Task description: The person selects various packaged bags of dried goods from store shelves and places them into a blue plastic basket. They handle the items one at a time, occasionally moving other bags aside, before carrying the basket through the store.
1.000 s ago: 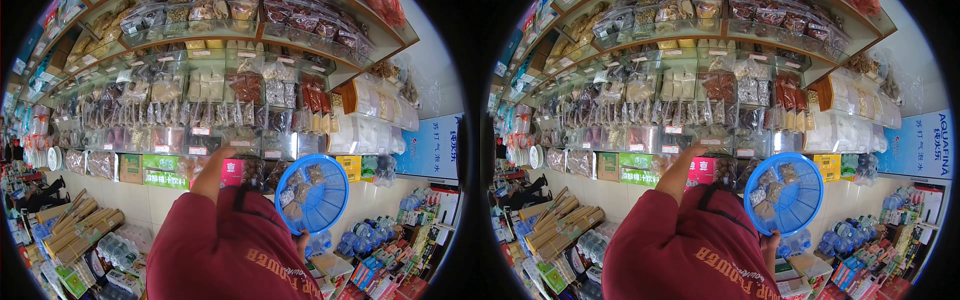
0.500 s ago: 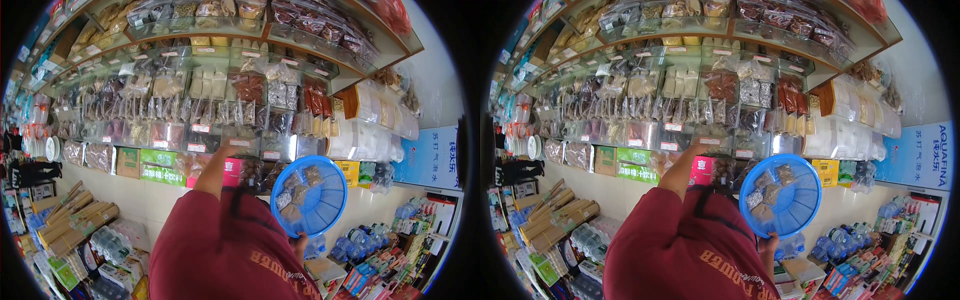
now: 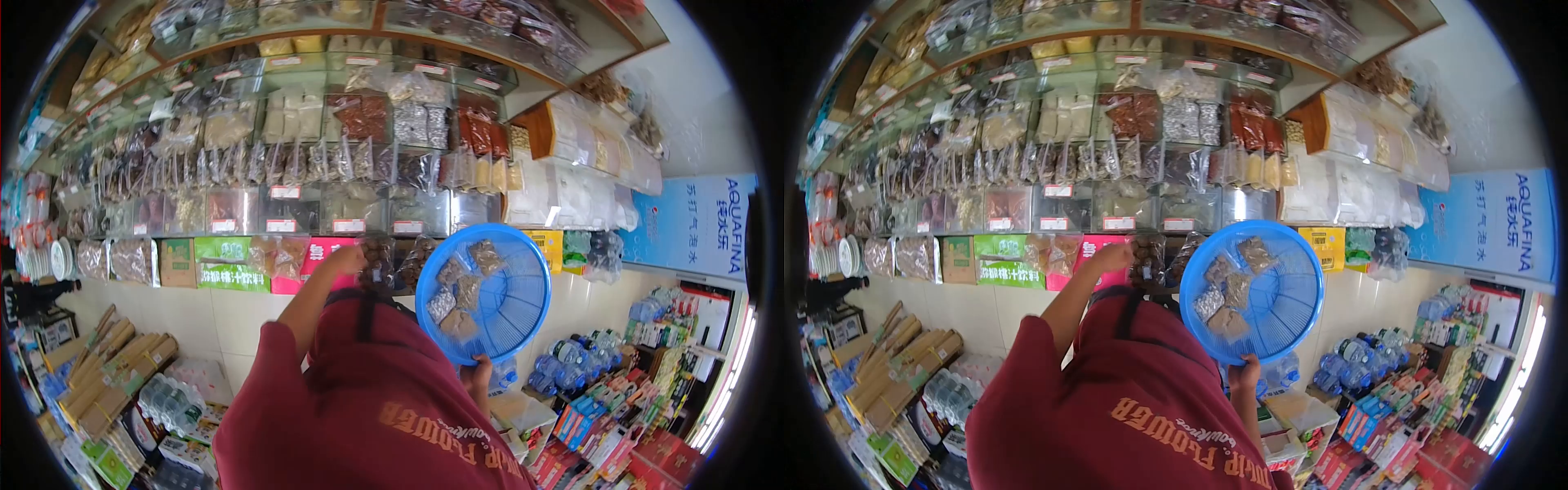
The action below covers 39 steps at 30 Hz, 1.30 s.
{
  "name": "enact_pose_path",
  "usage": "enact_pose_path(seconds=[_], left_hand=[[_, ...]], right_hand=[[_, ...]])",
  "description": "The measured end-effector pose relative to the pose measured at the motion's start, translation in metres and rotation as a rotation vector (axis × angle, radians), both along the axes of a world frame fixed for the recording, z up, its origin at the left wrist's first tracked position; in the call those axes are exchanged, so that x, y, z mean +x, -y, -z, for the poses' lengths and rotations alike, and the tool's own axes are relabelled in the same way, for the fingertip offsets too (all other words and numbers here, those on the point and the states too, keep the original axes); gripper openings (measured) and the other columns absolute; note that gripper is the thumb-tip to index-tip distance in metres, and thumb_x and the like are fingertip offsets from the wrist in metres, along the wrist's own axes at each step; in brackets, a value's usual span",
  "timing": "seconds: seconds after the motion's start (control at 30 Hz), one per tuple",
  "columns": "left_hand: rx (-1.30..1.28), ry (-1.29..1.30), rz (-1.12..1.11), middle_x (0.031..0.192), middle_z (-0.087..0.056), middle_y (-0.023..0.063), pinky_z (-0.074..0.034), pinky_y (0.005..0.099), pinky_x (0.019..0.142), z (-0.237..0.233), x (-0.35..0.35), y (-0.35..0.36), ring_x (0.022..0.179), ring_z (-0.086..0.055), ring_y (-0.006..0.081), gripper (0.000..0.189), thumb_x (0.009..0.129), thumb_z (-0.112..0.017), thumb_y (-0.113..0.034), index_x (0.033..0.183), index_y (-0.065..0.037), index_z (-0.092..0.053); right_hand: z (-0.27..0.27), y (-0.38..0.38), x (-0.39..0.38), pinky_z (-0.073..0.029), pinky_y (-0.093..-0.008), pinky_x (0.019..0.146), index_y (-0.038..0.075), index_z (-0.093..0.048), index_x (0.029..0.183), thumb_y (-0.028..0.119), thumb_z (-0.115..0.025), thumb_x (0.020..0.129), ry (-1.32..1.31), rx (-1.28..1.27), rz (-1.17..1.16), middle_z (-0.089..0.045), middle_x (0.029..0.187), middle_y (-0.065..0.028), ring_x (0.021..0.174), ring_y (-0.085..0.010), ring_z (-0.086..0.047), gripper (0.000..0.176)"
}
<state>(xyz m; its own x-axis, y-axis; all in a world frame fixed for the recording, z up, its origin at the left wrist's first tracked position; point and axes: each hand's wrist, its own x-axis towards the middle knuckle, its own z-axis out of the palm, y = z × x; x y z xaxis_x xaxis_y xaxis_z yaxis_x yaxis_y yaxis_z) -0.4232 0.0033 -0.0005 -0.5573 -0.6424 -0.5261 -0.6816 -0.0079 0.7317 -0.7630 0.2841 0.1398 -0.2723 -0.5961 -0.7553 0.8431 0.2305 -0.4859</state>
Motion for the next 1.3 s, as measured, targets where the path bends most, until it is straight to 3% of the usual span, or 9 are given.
enact_pose_path(seconds=[0.07, 0.23, 0.43, 0.5, 0.53, 0.67, 0.77, 0.87, 1.3], left_hand=[[0.057, -0.102, 0.081, 0.084, -0.065, 0.0184, -0.049, 0.0412, 0.070, -0.007, -0.006, -0.027, 0.080, -0.063, 0.0333, 0.028, 0.079, -0.057, -0.029, 0.084, -0.004, -0.065], [-0.097, 0.019, 0.083, 0.079, -0.065, 0.0179, -0.050, 0.0404, 0.067, -0.054, -0.017, -0.041, 0.075, -0.063, 0.0326, 0.026, 0.078, -0.058, -0.029, 0.080, -0.004, -0.066], [-0.343, 0.094, -0.170, 0.066, -0.063, 0.0128, -0.048, 0.0376, 0.059, -0.112, -0.026, -0.035, 0.063, -0.062, 0.0270, 0.020, 0.081, -0.060, -0.023, 0.080, -0.003, -0.059], [-0.457, -0.069, -0.441, 0.061, -0.059, 0.0114, -0.046, 0.0326, 0.054, -0.151, -0.041, -0.033, 0.058, -0.059, 0.0206, 0.012, 0.081, -0.060, -0.015, 0.078, -0.003, -0.057], [-0.300, -0.140, -0.537, 0.070, -0.061, 0.0128, -0.048, 0.0393, 0.060, -0.165, -0.048, -0.036, 0.066, -0.061, 0.0295, 0.012, 0.080, -0.061, -0.014, 0.085, -0.005, -0.056], [-0.462, -0.324, -0.563, 0.068, -0.059, 0.0111, -0.046, 0.0311, 0.056, -0.176, -0.083, -0.057, 0.060, -0.058, 0.0205, 0.012, 0.079, -0.060, -0.005, 0.091, -0.003, -0.056], [-0.600, -0.301, -0.313, 0.087, -0.062, 0.0095, -0.048, 0.0340, 0.068, -0.160, -0.105, -0.061, 0.079, -0.061, 0.0240, 0.023, 0.078, -0.058, -0.005, 0.101, -0.006, -0.057], [-0.748, 0.079, 0.099, 0.116, -0.053, 0.0064, -0.046, 0.0408, 0.086, -0.147, -0.110, -0.063, 0.110, -0.050, 0.0266, 0.032, 0.080, -0.048, -0.012, 0.110, -0.016, -0.059], [-0.687, 0.405, 0.022, 0.107, -0.052, 0.0092, -0.045, 0.0405, 0.085, -0.123, -0.106, -0.074, 0.108, -0.048, 0.0251, 0.024, 0.078, -0.050, -0.015, 0.097, -0.007, -0.061]], right_hand=[[0.034, -0.010, -0.017, -0.039, -0.0478, 0.094, -0.004, -0.044, 0.118, 0.005, -0.048, 0.064, 0.028, -0.049, -0.035, -0.052, 0.118, -0.0156, 0.110, -0.0332, -0.049, 0.055], [0.000, 0.044, 0.003, -0.039, -0.0496, 0.095, -0.004, -0.046, 0.115, 0.004, -0.046, 0.066, -0.007, -0.093, -0.007, -0.053, 0.114, -0.0149, 0.106, -0.0330, -0.051, 0.049], [0.026, 0.058, -0.013, -0.044, -0.0485, 0.089, -0.003, -0.047, 0.111, 0.000, -0.046, 0.068, 0.035, -0.090, -0.130, -0.054, 0.105, -0.0146, 0.097, -0.0323, -0.054, 0.043], [0.034, 0.064, -0.014, -0.047, -0.0469, 0.085, -0.003, -0.047, 0.111, -0.002, -0.046, 0.067, 0.061, -0.064, -0.127, -0.055, 0.103, -0.0144, 0.095, -0.0313, -0.055, 0.044], [0.031, 0.068, -0.013, -0.048, -0.0452, 0.082, -0.003, -0.047, 0.110, -0.003, -0.046, 0.067, 0.030, -0.065, -0.155, -0.055, 0.101, -0.0135, 0.093, -0.0303, -0.056, 0.043], [0.004, 0.094, -0.002, -0.051, -0.0400, 0.076, -0.004, -0.048, 0.109, -0.006, -0.046, 0.066, -0.107, -0.086, -0.272, -0.056, 0.095, -0.0113, 0.085, -0.0267, -0.057, 0.042], [0.020, 0.103, -0.001, -0.051, -0.0385, 0.072, -0.004, -0.050, 0.106, -0.007, -0.046, 0.067, -0.120, -0.133, -0.435, -0.056, 0.091, -0.0107, 0.080, -0.0250, -0.058, 0.039], [0.008, 0.116, 0.011, -0.052, -0.0380, 0.070, -0.005, -0.052, 0.102, -0.007, -0.045, 0.067, -0.187, -0.154, -0.497, -0.056, 0.088, -0.0111, 0.078, -0.0245, -0.058, 0.036], [0.012, 0.117, 0.011, -0.051, -0.0441, 0.077, -0.006, -0.047, 0.111, -0.008, -0.044, 0.065, -0.023, -0.133, -0.643, -0.055, 0.101, -0.0146, 0.090, -0.0310, -0.058, 0.046]])
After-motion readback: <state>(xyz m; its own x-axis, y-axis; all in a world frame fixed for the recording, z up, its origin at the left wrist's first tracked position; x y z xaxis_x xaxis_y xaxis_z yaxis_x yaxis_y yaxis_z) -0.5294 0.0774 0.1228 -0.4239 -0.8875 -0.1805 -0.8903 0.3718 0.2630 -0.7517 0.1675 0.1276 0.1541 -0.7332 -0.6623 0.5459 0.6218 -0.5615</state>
